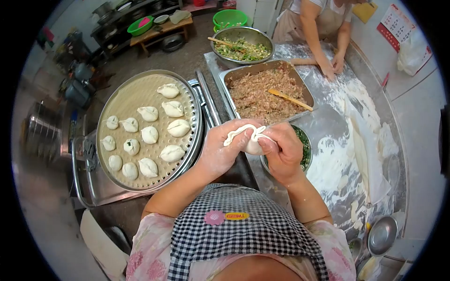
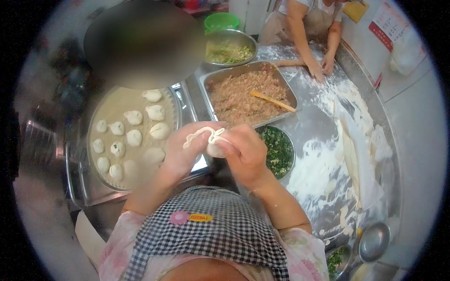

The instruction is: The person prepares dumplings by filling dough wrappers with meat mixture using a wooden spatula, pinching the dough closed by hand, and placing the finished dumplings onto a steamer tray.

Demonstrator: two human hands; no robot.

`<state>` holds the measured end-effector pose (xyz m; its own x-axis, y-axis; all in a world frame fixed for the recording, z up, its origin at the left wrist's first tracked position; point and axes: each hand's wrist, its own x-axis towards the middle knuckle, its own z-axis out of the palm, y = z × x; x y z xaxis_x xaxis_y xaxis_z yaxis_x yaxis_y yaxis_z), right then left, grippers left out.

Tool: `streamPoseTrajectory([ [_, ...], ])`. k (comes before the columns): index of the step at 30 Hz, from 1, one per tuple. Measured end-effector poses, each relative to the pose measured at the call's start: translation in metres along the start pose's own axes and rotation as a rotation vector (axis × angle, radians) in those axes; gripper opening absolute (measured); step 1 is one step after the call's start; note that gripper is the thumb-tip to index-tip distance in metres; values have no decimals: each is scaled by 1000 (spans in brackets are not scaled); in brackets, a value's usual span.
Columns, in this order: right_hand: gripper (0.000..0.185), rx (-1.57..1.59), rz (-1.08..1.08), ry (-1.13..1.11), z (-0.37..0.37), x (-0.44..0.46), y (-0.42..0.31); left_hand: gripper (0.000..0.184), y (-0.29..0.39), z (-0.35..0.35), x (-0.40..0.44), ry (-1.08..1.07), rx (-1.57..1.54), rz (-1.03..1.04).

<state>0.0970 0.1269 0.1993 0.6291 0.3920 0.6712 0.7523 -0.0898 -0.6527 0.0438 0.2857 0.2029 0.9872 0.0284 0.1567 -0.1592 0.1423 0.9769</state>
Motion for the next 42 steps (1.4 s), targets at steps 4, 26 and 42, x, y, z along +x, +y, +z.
streamPoseTrajectory([
  [4,14,298,322,99,11,-9,-18,32,-2,9,-16,71,76,138],
  [26,42,373,449,-510,20,-78,-11,36,-24,7,-93,67,432,-243],
  [42,35,659,738,-492,138,-78,9,32,-60,-82,-103,216,603,-199],
])
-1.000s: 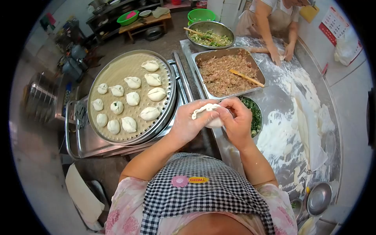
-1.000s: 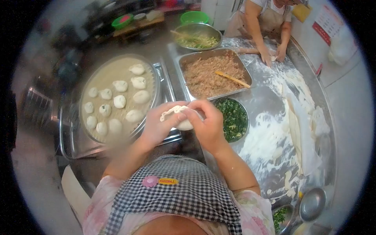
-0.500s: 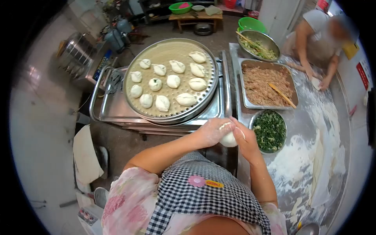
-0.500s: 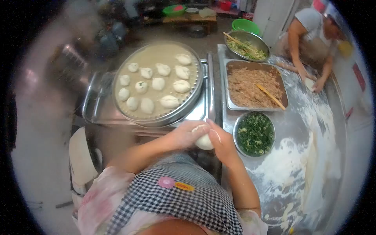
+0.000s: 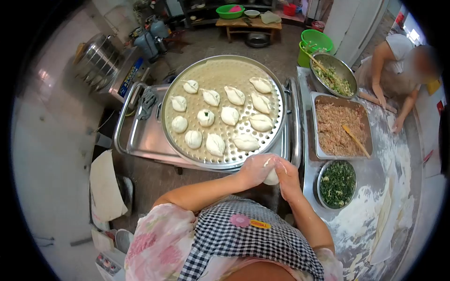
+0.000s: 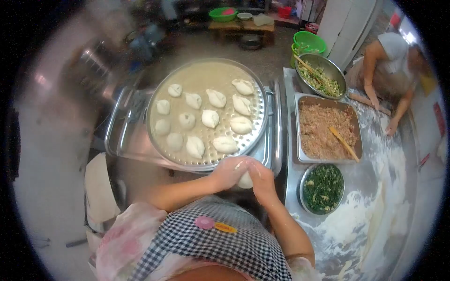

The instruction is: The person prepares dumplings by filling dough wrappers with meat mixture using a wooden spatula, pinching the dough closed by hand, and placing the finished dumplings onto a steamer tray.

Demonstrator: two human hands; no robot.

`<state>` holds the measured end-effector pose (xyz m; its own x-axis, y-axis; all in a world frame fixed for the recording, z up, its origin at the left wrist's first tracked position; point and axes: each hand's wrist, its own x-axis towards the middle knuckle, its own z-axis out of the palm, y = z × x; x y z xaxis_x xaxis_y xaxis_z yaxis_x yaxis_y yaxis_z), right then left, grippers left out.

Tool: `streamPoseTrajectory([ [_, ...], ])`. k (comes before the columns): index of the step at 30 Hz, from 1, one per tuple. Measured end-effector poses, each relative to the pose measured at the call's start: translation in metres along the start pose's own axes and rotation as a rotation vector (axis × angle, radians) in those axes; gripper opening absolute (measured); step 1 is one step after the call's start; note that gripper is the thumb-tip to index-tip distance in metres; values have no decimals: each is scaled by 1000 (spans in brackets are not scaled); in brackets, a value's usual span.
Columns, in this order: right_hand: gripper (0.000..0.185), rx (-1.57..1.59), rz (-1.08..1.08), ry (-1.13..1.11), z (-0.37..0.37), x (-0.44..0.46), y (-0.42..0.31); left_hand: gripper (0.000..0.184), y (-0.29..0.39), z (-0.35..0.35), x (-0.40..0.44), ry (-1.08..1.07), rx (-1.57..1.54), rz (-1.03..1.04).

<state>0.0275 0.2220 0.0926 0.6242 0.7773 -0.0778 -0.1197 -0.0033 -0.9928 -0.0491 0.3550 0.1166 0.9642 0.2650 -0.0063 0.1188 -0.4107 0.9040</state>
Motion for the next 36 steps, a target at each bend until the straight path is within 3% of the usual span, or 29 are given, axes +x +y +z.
streamPoseTrajectory([
  [3,32,8,16,46,32,51,5,31,-27,-45,24,47,105,-16],
  [6,31,172,171,57,61,113,-19,30,-47,-104,76,-51,381,-211],
  [8,34,130,127,98,62,174,12,46,-84,-147,116,11,552,-61],
  [10,36,117,66,129,66,227,4,49,-105,-197,145,254,164,-22],
  [12,35,15,-114,214,74,275,-12,47,-108,-244,178,255,-49,-331],
  [15,31,-437,-338,429,78,336,-17,43,-117,-276,209,279,-35,-181],
  [18,30,-844,-128,320,74,361,-14,42,-140,-283,242,235,28,-45],
  [19,28,-1089,-230,275,66,366,-2,39,-146,-283,253,191,84,-21],
  [22,28,-1429,-154,222,70,362,-14,37,-166,-267,276,108,100,14],
  [25,26,-1432,-182,289,75,364,-14,37,-182,-255,301,-1,94,151],
  [27,25,-1424,-254,326,72,372,3,38,-191,-248,316,-15,201,361],
  [29,17,-1478,-212,282,65,386,24,30,-188,-247,323,-115,248,259],
  [30,16,-1414,-351,368,64,390,33,27,-177,-249,321,-163,357,254],
  [31,16,-1388,-377,289,67,381,17,25,-180,-251,324,-190,328,302],
  [36,13,-1259,-201,330,74,375,17,15,-194,-249,317,-32,432,415],
])
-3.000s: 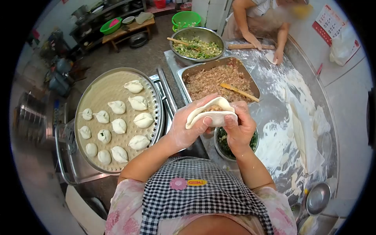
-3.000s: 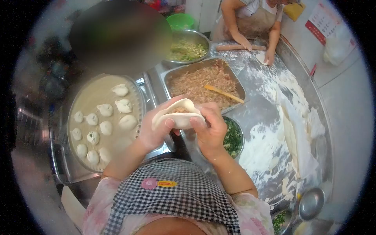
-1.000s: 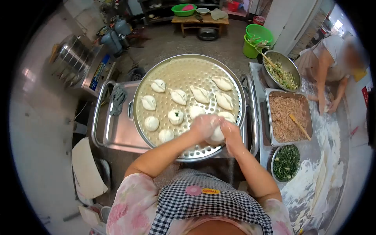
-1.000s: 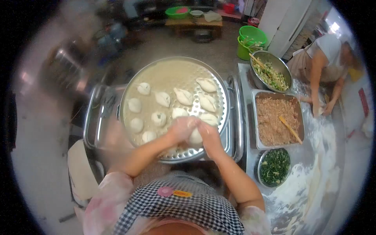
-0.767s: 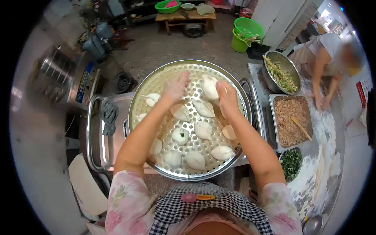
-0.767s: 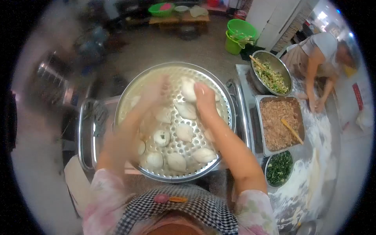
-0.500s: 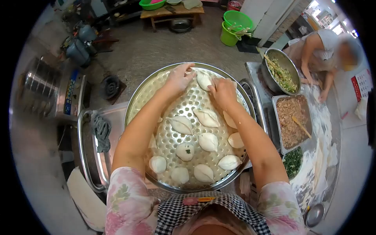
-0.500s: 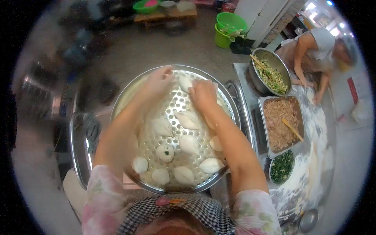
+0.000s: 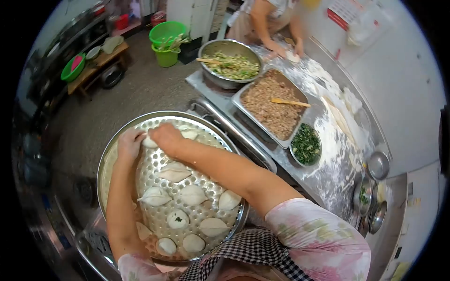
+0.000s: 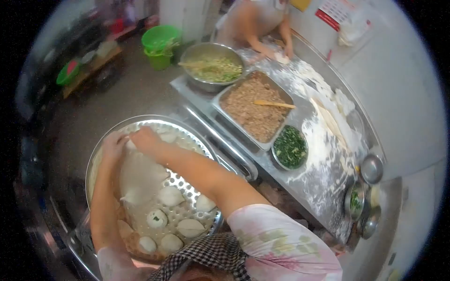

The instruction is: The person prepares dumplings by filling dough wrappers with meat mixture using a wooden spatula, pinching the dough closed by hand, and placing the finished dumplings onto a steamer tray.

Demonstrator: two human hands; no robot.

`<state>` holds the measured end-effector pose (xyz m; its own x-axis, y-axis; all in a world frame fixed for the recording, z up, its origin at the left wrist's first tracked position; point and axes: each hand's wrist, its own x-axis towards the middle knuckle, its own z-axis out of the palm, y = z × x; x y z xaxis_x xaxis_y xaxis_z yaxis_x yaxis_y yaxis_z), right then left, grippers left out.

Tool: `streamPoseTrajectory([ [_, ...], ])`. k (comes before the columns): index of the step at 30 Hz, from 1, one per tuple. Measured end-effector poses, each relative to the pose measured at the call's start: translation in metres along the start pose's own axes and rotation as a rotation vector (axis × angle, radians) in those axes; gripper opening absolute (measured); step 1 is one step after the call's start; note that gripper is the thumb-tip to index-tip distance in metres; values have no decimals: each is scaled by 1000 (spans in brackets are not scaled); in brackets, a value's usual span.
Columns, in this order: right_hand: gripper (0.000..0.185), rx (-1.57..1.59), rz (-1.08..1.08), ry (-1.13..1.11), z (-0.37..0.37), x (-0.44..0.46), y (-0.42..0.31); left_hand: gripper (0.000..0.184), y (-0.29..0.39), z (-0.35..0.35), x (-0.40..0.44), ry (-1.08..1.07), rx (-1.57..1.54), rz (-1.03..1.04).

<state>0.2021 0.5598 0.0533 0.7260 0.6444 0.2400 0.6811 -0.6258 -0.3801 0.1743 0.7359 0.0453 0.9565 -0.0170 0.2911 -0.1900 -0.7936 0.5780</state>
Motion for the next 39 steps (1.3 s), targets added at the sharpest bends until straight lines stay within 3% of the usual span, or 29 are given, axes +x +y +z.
streamPoseTrajectory([
  [4,14,107,-11,65,-39,-20,2,20,-15,1,-5,-34,-53,-40],
  [7,20,126,49,-39,-100,-55,6,35,-19,1,-11,69,-48,34],
  [10,29,213,213,103,-145,-112,25,43,25,-16,-14,49,-29,-125],
  [12,34,111,235,179,-179,-157,47,41,40,-15,-16,125,-50,-128],
  [14,31,135,222,368,-199,-215,84,39,56,-10,-9,162,-101,-165],
  [16,29,163,379,370,-232,-275,111,38,75,0,-3,171,-181,-236],
  [19,31,121,445,475,-260,-368,170,36,166,19,3,142,-221,-212],
  [23,29,296,709,539,-300,-480,220,32,257,86,38,170,-235,133],
  [27,27,378,940,459,-328,-566,249,31,400,153,61,-89,-406,19],
  [30,27,342,817,572,-323,-610,272,29,486,216,70,-196,-510,36],
  [33,27,426,905,544,-328,-629,281,33,552,267,73,-403,-569,-11],
  [34,28,408,906,541,-327,-634,287,36,577,275,72,-411,-337,84],
  [36,28,401,940,519,-322,-645,300,41,591,320,88,-481,-359,-72],
  [37,28,418,911,551,-322,-647,304,43,566,366,109,-526,-305,-40],
  [38,28,435,886,581,-323,-650,307,45,598,362,108,-593,-260,-176],
  [39,28,459,908,571,-320,-654,313,48,558,413,128,-516,-349,-45],
])
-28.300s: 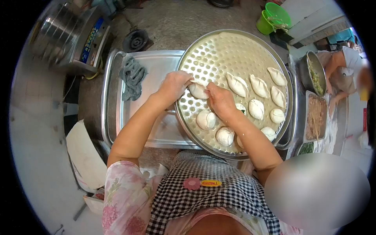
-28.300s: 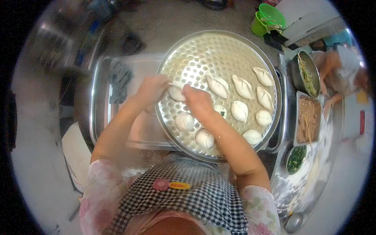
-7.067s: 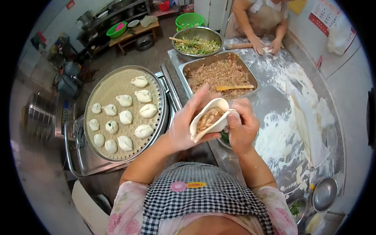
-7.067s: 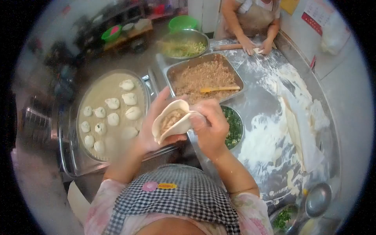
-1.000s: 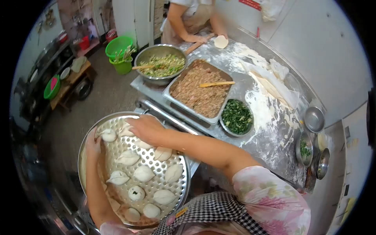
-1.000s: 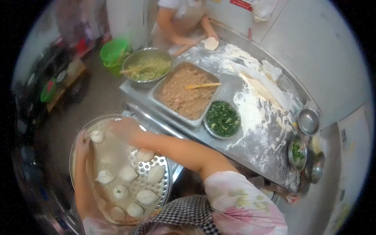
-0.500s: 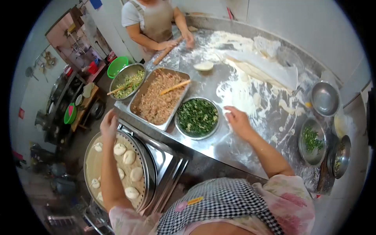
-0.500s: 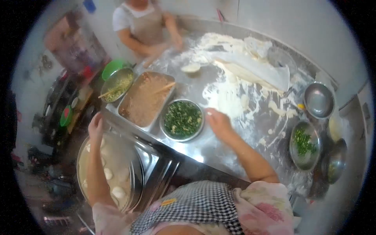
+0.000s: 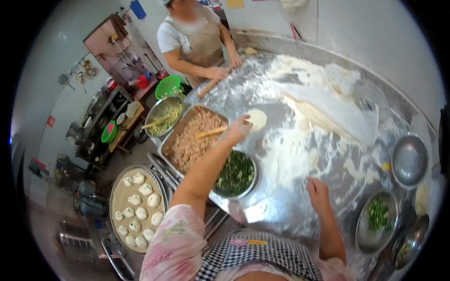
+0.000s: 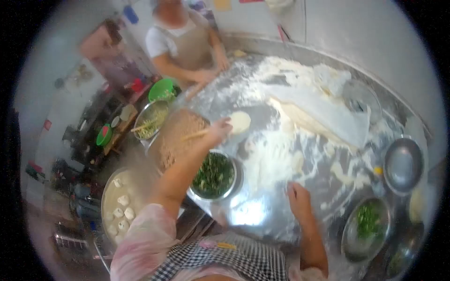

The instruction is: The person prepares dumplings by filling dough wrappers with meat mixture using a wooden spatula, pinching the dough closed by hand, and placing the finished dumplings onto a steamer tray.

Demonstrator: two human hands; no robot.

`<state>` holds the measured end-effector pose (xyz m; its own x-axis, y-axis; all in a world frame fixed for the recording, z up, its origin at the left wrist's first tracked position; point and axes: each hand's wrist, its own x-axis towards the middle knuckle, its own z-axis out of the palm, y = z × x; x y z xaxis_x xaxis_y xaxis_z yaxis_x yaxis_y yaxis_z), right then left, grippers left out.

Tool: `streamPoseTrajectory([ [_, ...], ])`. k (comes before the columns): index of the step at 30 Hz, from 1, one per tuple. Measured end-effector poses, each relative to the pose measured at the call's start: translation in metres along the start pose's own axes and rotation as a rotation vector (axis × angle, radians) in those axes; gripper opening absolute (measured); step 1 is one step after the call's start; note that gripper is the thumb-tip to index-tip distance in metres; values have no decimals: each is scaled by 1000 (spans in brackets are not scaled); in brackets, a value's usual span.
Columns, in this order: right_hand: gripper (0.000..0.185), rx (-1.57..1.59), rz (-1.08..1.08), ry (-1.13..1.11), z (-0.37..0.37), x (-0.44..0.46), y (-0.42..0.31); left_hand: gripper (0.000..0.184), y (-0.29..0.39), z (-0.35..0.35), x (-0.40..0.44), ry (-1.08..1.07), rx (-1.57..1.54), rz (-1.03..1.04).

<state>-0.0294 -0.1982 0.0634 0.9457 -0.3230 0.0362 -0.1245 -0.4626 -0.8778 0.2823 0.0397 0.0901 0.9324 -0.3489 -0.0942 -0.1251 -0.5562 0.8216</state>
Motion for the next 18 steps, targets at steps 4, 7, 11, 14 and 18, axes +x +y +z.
streamPoseTrajectory([
  [4,27,69,121,-41,-3,14,7,45,-33,35,60,305,331,44],
  [7,27,136,165,-89,6,34,11,48,-98,58,132,394,667,-26],
  [11,26,183,175,-150,20,62,-10,50,-65,51,114,374,712,-62],
  [14,25,244,142,-184,36,89,-18,41,-59,40,122,212,419,-262],
  [18,25,270,45,-250,55,116,-22,30,-57,47,109,176,402,-111],
])
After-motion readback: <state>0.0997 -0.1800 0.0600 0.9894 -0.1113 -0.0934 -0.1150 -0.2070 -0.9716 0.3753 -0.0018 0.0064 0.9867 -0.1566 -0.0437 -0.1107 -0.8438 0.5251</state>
